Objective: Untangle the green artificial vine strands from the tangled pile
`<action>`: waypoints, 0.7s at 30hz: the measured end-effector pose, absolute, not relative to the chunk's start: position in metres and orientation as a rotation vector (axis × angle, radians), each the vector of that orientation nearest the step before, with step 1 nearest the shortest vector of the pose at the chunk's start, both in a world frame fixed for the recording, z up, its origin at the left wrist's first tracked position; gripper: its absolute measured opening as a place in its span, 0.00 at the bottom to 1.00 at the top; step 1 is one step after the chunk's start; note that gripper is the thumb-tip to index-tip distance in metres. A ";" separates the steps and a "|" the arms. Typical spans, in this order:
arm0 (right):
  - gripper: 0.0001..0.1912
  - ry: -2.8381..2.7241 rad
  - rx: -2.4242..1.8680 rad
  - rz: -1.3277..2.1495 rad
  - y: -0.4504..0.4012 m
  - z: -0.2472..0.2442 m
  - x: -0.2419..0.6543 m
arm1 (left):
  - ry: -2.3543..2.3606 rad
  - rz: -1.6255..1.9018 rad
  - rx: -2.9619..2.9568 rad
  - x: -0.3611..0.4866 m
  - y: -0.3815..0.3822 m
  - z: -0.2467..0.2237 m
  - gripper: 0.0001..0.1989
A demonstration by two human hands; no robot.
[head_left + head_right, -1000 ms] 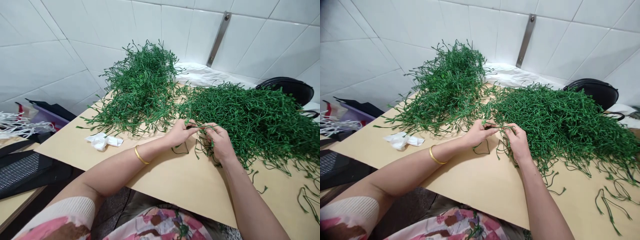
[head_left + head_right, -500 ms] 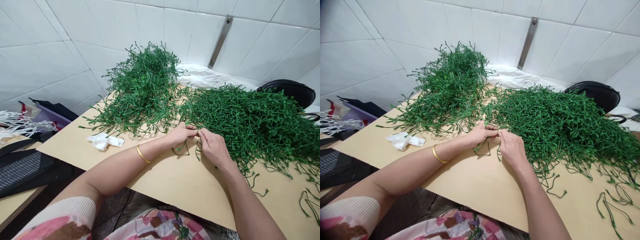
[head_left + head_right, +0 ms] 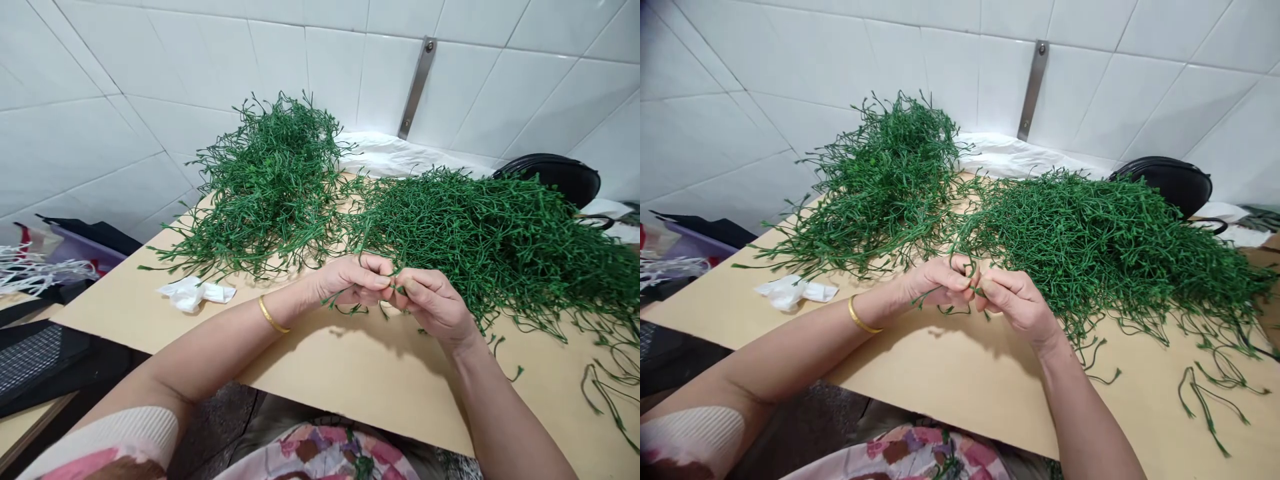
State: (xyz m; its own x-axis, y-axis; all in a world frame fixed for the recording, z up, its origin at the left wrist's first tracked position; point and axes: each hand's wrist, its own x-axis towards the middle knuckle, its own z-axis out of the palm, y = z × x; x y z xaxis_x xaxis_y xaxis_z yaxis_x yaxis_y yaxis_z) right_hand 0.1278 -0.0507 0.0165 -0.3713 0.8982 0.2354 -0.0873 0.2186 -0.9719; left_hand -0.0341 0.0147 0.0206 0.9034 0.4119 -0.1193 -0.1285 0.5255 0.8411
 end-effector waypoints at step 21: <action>0.27 -1.584 -1.910 -0.588 -0.024 0.049 0.187 | 0.596 0.682 0.562 -0.024 0.033 0.012 0.07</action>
State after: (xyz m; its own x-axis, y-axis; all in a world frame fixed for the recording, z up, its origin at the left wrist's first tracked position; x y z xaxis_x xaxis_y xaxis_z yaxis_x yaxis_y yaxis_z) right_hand 0.1866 -0.0236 0.0488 0.1961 0.7228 0.6626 0.9801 -0.1237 -0.1551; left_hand -0.0241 0.0327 0.0122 0.6274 0.7119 -0.3156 -0.4075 0.6455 0.6460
